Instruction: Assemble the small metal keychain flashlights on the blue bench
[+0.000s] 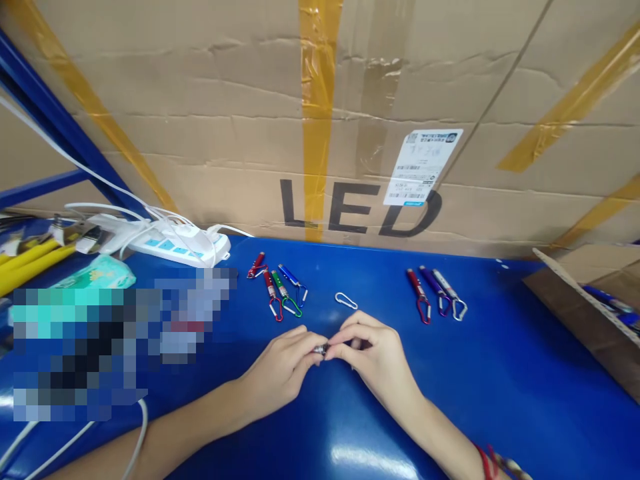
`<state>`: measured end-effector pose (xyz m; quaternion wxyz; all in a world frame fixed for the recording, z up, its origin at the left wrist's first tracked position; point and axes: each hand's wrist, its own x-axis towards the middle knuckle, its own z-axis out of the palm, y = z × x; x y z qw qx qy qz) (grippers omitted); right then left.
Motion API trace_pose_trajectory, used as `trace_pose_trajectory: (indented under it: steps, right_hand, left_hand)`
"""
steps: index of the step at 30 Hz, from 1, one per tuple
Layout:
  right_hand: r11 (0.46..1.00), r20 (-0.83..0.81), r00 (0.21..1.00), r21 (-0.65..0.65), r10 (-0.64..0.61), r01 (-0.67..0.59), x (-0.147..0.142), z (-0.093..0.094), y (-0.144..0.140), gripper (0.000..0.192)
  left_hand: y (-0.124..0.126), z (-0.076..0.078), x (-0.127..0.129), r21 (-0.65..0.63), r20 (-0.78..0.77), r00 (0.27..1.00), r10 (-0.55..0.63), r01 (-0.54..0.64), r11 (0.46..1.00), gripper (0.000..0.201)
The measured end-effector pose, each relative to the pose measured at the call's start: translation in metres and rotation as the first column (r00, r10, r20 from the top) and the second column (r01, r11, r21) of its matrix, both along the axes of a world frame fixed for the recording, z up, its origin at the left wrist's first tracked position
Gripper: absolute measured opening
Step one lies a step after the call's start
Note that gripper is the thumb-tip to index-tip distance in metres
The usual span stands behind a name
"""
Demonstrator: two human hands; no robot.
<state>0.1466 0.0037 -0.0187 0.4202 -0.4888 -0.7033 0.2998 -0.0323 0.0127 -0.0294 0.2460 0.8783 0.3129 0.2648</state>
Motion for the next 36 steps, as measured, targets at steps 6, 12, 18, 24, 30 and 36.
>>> trace_pose_trajectory:
  steps: [6, 12, 18, 24, 30, 36]
  right_hand:
    - [0.995, -0.047, 0.998, -0.087, -0.043, 0.039, -0.002, -0.004, -0.002, 0.021]
    - [0.989, -0.017, 0.998, -0.137, -0.061, 0.058, -0.001, -0.002, 0.0, 0.018]
    - [0.985, 0.023, 0.998, -0.162, -0.059, 0.062, -0.001, -0.001, 0.001, 0.017]
    - [0.99, 0.048, 0.998, -0.133, -0.044, 0.05, 0.001, 0.0, -0.001, 0.024]
    - [0.998, 0.051, 0.998, -0.057, -0.033, 0.036, 0.001, 0.004, -0.001, 0.023]
    - [0.989, 0.173, 0.985, 0.147, -0.014, -0.011, 0.001, 0.005, -0.004, 0.015]
  left_hand:
    - [0.0, -0.002, 0.001, 0.04, -0.015, 1.0, 0.018, -0.017, 0.999, 0.018]
    - [0.001, -0.004, 0.0, 0.065, 0.006, 1.0, 0.016, -0.016, 0.998, 0.017]
    - [0.002, -0.005, 0.0, 0.01, 0.018, 1.0, 0.006, -0.007, 1.0, 0.017]
    - [0.001, -0.003, -0.001, -0.091, 0.023, 0.999, 0.026, -0.024, 0.996, 0.017]
    - [-0.002, 0.003, -0.001, -0.138, 0.043, 0.997, 0.059, -0.052, 0.989, 0.014]
    - [-0.001, 0.007, 0.001, -0.106, 0.052, 0.992, 0.119, -0.113, 0.988, 0.016]
